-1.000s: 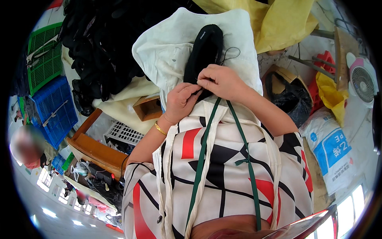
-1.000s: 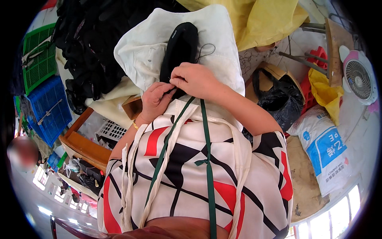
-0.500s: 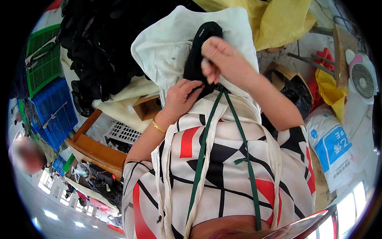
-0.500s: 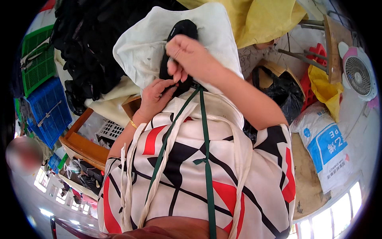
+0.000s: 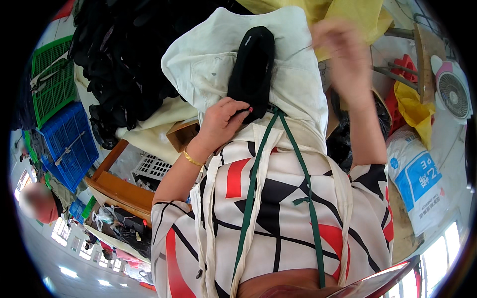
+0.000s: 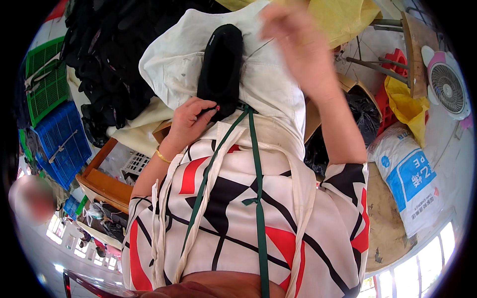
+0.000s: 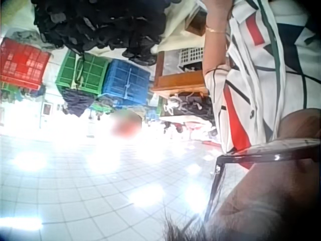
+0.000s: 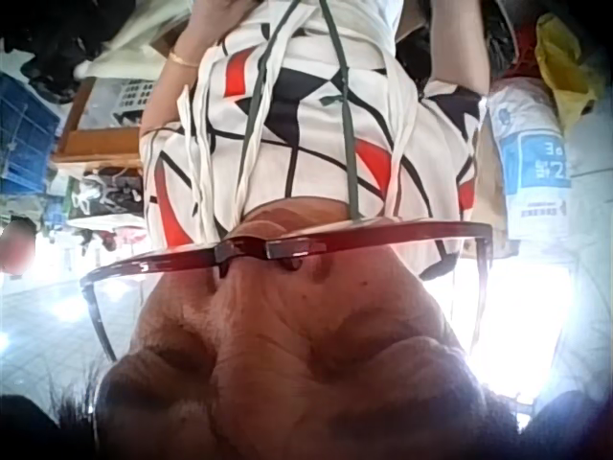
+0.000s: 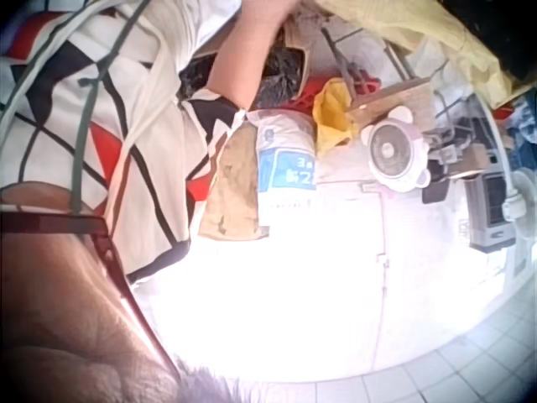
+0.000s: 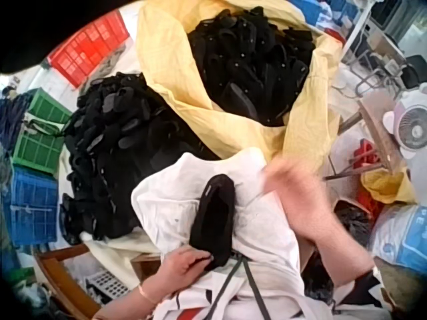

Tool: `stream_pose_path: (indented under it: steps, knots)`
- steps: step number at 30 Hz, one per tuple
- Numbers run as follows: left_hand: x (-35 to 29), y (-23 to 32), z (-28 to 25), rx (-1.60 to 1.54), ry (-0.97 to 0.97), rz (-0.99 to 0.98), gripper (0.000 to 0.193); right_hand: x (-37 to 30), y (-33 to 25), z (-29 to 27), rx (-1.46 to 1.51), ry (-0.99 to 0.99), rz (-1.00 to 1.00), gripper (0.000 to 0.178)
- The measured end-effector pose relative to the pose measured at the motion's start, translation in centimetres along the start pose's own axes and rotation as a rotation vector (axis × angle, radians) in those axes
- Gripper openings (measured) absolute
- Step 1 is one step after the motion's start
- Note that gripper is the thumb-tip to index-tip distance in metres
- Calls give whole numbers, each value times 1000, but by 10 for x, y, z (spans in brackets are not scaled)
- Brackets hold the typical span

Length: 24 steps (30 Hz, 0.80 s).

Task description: The person hand-sews a black shoe using a needle and thread. They repeatedly insert the needle through the shoe's upper, pull the thread tight, and adjust the shoe's position on a white cloth. The person occasionally picks up another shoe from a nearby pile to continue the process.

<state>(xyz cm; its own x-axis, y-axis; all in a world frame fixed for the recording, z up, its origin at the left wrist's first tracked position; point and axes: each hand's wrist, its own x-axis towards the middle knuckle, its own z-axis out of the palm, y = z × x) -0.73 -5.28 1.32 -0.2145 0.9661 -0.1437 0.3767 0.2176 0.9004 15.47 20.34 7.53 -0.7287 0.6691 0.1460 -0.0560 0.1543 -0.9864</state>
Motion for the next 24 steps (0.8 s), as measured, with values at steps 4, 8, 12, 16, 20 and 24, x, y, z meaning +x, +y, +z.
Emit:
stream_pose_path:
  steps: [4,8,12,16,20,24]
  knots:
    - [3,3,-4,-63,-14,-32,19,-40,32,49,-550,-540,-158,21]
    - [5,0,-6,-73,-18,-16,16,-55,53,70,-714,-653,-358,13]
    - [6,2,-6,-22,-52,-78,14,-51,54,74,-819,-573,-422,8]
    - [12,3,-5,-41,-76,-123,14,-52,63,82,-801,-456,-392,18]
    - [16,2,-9,-130,-119,-216,13,-45,74,93,-759,-147,-294,20]
    - [25,3,-15,-73,-184,-274,12,-46,91,105,-645,-1,25,27]
